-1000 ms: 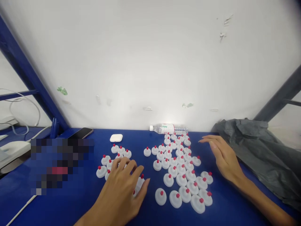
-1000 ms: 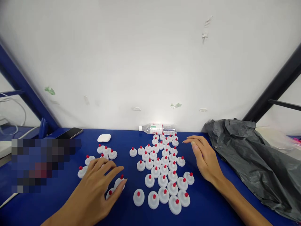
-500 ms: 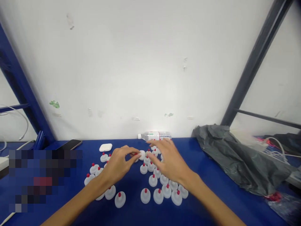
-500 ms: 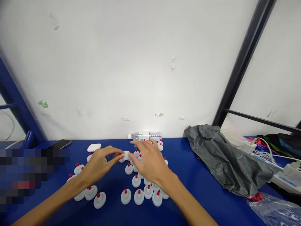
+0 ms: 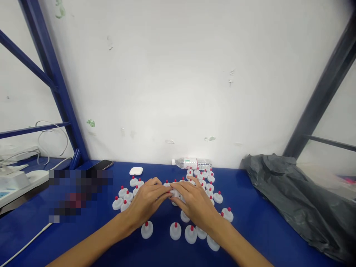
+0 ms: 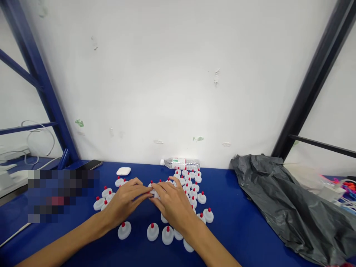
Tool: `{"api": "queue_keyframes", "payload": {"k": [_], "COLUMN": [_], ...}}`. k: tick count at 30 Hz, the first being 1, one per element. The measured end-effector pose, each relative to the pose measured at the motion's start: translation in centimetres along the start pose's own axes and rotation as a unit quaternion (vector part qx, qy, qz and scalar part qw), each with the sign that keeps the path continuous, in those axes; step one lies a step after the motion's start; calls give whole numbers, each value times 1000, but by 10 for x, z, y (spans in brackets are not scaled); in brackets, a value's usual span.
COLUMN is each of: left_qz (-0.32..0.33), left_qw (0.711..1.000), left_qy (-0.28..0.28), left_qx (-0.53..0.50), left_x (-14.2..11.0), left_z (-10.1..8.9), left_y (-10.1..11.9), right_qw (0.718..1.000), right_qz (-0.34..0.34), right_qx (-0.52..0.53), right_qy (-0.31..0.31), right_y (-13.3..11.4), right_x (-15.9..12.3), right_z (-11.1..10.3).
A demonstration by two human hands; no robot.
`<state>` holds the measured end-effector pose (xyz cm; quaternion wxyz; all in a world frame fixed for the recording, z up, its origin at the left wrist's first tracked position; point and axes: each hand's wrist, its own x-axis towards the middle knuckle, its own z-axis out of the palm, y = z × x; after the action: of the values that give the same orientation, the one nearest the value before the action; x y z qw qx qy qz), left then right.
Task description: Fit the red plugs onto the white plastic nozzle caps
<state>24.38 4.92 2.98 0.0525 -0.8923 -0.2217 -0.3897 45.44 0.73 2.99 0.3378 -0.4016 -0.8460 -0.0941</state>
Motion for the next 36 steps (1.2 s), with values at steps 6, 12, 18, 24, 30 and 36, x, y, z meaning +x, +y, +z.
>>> {"api": "queue_keyframes", "payload": {"k": [6,12,18,24,30,36], "left_qz": [87,61,-141,-153,-150,-188], "left_qw": [984,978,982,979,972,958], "left_qy": [-25,-71,-114,-120,-168,-212], "left_qx": [156,188,59,59,71,50], "left_x": [1,2,6,2,-3,-1], "left_z": [-4,-3,-18,-18,-11,-14], "left_y": [2,11,9,-11,-11,-10], "right_qw": [1000,999,988,974,987,988], "right_qz": [-24,-40,-41,97,87,81], "right_qx": [7,-28,-146,-149,-106,-121], "right_qy": [2,-15,18,138,79,60], "right_y": [5,0,36,82,75,80], "right_x": [-2,4,6,2,0,-1], "right_z": [1,-7,-31,-61,-45,-45]}}
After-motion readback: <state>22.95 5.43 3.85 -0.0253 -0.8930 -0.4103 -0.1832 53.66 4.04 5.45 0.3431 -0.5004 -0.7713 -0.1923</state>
